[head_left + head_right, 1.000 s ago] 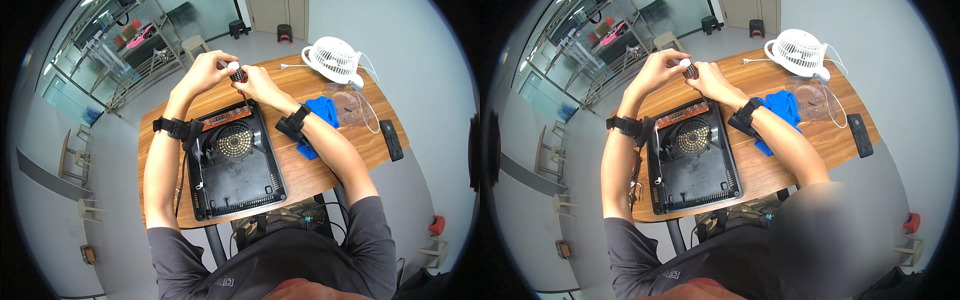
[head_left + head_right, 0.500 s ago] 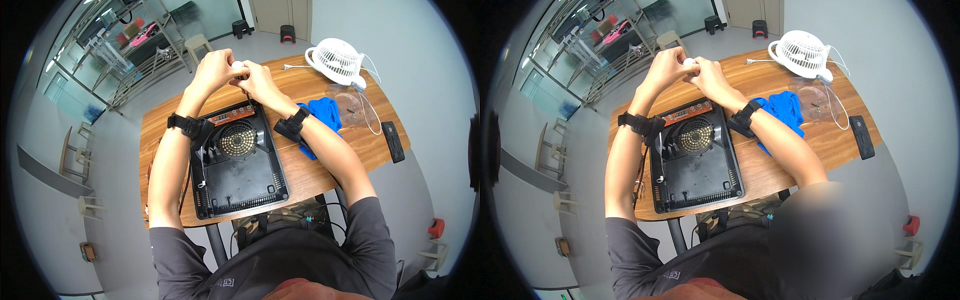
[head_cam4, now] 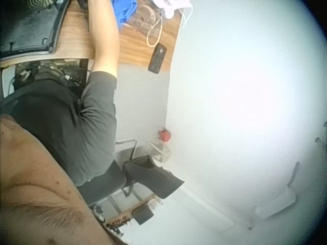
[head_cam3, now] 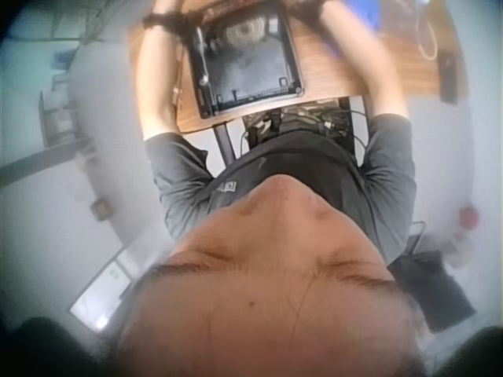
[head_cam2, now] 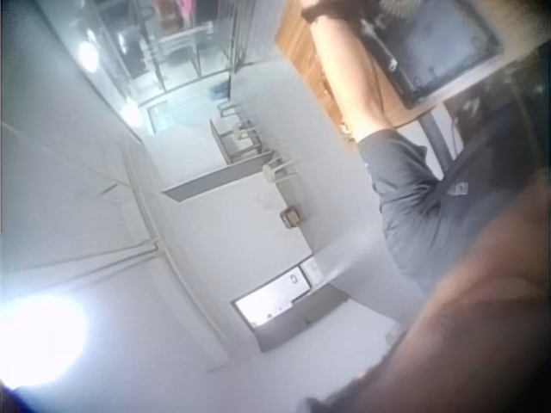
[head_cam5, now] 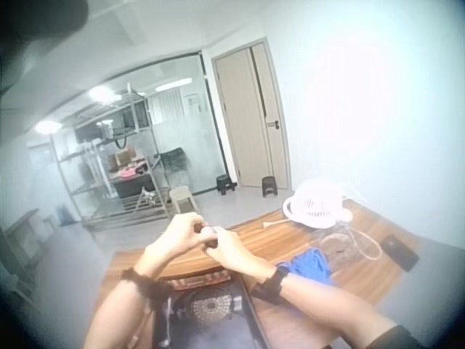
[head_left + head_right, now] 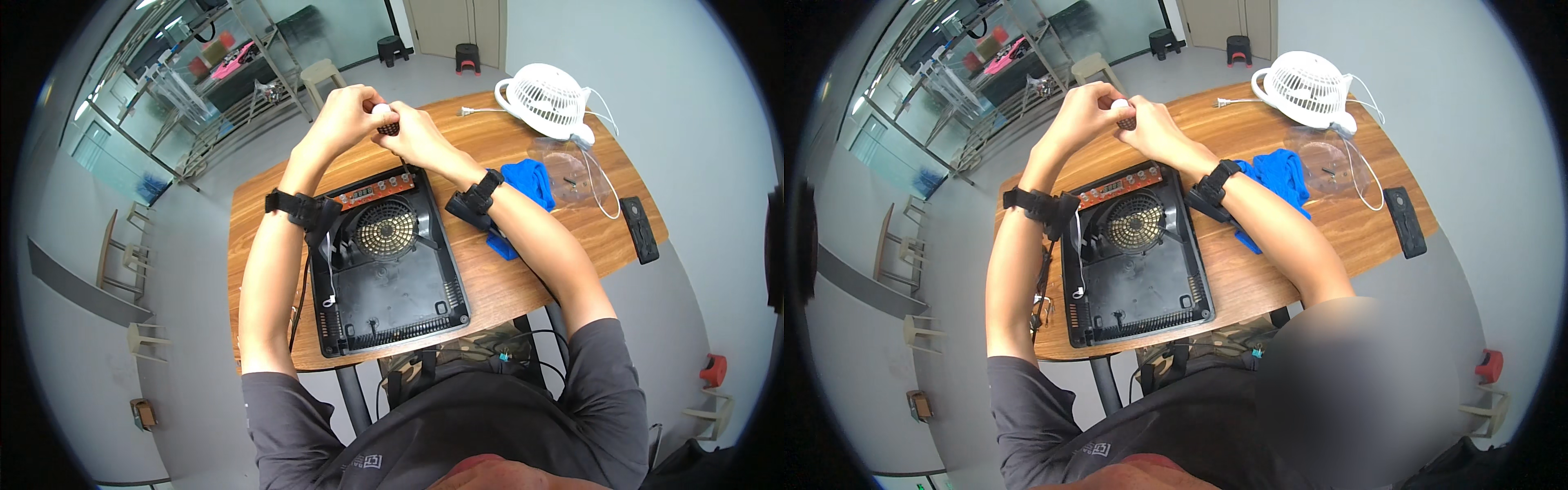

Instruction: The person disassembles a small electronic device on a wooden table. They use a screwdriver to remove screws, detach wires, and separate internal components including a copper-colored disc and circuit board.

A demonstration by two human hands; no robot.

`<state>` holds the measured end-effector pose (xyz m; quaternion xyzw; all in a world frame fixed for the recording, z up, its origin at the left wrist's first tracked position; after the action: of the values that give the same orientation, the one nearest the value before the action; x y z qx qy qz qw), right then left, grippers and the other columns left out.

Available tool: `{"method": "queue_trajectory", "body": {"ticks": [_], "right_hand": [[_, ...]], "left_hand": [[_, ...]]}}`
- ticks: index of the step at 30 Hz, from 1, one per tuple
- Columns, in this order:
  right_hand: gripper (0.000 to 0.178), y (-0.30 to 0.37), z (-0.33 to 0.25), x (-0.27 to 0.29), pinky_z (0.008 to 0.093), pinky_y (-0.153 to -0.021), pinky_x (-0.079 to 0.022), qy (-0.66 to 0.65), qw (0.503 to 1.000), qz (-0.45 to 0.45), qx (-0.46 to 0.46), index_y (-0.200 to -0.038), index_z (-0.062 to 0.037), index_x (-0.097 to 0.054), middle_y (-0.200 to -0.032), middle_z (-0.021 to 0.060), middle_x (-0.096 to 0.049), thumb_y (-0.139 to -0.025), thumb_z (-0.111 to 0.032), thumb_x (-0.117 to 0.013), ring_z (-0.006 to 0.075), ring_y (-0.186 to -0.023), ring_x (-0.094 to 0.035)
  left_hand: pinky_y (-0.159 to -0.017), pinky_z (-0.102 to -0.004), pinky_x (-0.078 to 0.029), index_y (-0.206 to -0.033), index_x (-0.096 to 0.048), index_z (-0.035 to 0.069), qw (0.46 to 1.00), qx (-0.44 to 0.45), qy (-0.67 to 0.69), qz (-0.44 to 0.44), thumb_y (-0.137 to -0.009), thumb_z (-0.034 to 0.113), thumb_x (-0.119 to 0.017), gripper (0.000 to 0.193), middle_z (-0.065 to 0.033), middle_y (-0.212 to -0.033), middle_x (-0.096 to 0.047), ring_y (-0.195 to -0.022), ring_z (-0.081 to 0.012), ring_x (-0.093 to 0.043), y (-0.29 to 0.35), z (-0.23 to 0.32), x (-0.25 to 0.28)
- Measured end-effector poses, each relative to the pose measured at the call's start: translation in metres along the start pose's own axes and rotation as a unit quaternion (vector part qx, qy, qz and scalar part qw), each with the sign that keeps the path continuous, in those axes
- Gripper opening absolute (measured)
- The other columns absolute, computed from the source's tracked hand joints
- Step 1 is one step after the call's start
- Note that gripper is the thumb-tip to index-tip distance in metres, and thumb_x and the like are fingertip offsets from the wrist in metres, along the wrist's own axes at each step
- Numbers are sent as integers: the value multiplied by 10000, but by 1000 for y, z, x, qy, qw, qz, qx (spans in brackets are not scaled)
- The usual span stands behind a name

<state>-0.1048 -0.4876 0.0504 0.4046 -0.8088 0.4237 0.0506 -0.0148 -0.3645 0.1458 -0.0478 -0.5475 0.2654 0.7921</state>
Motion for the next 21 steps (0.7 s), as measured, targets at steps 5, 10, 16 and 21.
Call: {"method": "queue_trajectory", "body": {"ticks": [5,10,16,21], "right_hand": [[483,-4,-11,3,428,-808,-569,-38,996,67,-51,-1069,35,-632,-985,220,-687,-734,-191,-896,358,-909,-694],[399,-1,-10,8,386,-745,-571,-54,996,50,-44,-1072,25,-658,-933,182,-707,-787,-169,-858,286,-833,-705],[350,3,-13,10,333,-676,-554,-32,999,35,-10,-1162,11,-668,-811,128,-716,-873,-162,-765,177,-702,-696],[375,-2,-16,17,348,-702,-555,-10,999,-11,-34,-1136,10,-677,-825,139,-716,-862,-224,-779,198,-740,-705]], "left_hand": [[-697,-382,-562,-845,-715,-42,998,27,-57,23,-790,427,-830,486,-185,-798,-733,-738,-268,-730,-3,5,-3],[-711,-363,-560,-906,-729,-29,995,44,-91,8,-825,385,-811,430,-155,-822,-736,-763,-241,-728,-4,11,-1],[-750,-332,-576,-1101,-725,-31,999,-26,28,-4,-903,226,-771,328,-130,-956,-762,-831,-191,-743,5,0,6],[-742,-324,-574,-1031,-729,-43,1000,-2,9,1,-882,225,-798,314,-126,-885,-761,-822,-193,-742,0,0,6]]}}
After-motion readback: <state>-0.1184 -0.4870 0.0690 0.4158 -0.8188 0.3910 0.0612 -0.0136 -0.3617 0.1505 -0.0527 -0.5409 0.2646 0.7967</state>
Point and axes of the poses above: each hand's wrist, its own y-axis away from the middle knuckle, its own x-axis out of the back of the hand, z = x × y, the point moved 1 cm from there along -y, towards the middle knuckle
